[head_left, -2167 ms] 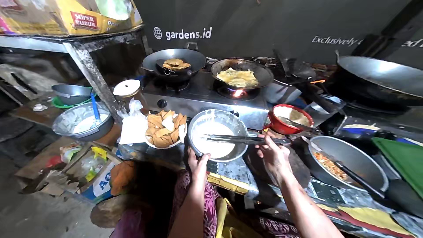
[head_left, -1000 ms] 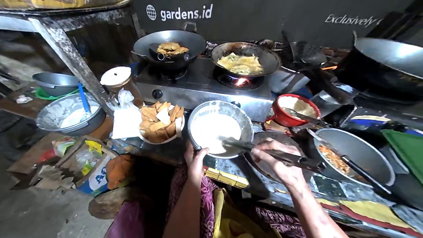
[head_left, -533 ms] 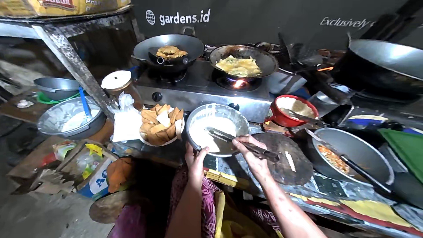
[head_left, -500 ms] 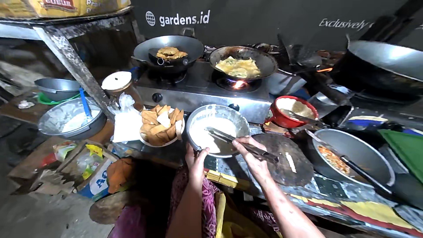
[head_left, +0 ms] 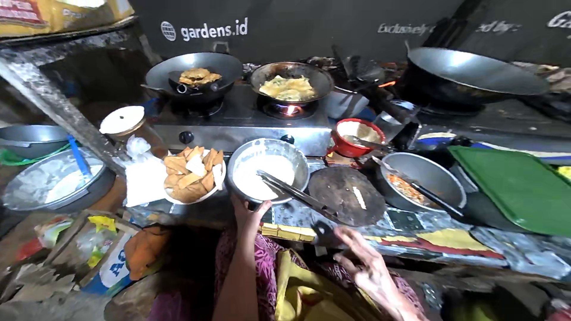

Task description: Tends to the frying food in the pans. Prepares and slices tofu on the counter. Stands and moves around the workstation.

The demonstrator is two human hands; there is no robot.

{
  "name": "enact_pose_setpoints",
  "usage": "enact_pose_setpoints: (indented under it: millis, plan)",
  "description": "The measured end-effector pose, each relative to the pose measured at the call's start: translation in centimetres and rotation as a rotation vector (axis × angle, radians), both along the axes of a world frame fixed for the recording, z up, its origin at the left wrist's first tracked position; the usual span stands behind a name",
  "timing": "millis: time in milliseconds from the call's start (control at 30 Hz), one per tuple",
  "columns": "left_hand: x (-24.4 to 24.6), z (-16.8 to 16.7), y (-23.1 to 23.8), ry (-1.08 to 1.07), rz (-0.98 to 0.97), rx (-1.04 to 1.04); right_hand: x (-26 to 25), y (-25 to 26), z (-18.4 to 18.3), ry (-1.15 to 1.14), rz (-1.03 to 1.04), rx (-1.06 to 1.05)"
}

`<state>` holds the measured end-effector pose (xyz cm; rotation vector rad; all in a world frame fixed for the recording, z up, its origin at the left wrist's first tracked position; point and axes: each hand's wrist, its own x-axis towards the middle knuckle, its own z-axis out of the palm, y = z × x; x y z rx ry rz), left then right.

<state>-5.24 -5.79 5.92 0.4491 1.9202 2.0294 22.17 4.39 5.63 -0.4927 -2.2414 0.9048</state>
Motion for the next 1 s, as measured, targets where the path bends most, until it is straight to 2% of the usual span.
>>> enact_pose_setpoints:
  millis: [233,400,567,700,1000]
  plan:
    - [0.0,-0.3,-0.4,0.215,0.059,-0.098,11.2,-3.6,-5.0,-0.299,-0.149,-0.107]
    - [-0.2,-0.4,-0.2,0.286,0.165,-0.144,16.1,-4.1,-7.4,-0.422,-0.327,-0.148]
    - [-0.5,-0.5,-0.8,0.277,0.272,-0.170,17.8,-4.2,-9.4,-0.410,-0.383,-0.111]
    - [-0.1,-0.4,-0.6,0.264,0.279,-0.102,18.1,-4.1,-9.7,-0.387,-0.391,-0.106]
    - [-0.3,1.1,-0.7,0.105,0.296,0.027,19.5,-5.4,-6.9,-0.348,-0.443,0.022]
